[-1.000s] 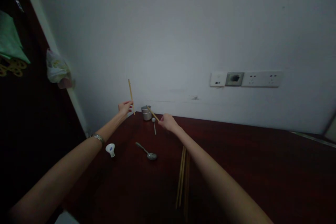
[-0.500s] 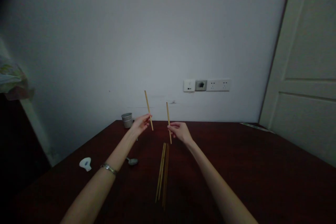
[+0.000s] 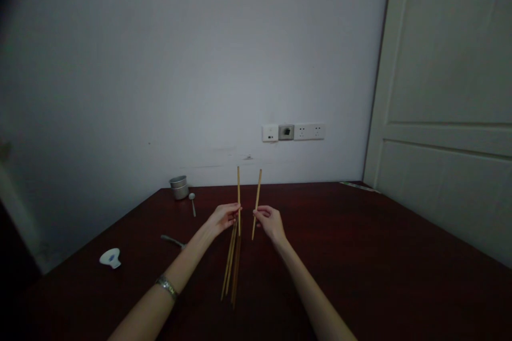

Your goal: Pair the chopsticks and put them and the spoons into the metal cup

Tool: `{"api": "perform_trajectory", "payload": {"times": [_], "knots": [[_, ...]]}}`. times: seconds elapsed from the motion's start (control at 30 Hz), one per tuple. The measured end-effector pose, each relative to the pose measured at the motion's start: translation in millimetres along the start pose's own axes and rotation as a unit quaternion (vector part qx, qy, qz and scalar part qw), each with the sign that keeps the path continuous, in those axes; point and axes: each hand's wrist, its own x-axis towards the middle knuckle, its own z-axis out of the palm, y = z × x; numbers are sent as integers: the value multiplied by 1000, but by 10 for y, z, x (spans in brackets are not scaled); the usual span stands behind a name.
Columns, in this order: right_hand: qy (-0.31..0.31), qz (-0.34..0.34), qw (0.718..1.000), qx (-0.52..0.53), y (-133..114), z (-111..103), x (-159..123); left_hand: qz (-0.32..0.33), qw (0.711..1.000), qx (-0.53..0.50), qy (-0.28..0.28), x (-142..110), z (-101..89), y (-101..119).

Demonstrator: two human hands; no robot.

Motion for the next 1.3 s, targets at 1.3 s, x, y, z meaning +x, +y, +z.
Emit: {"api": "perform_trajectory", "payload": {"times": [1.3], "knots": [[-81, -6, 996, -22, 105, 145, -60, 1, 1000, -1, -1, -69, 151, -212]]}}
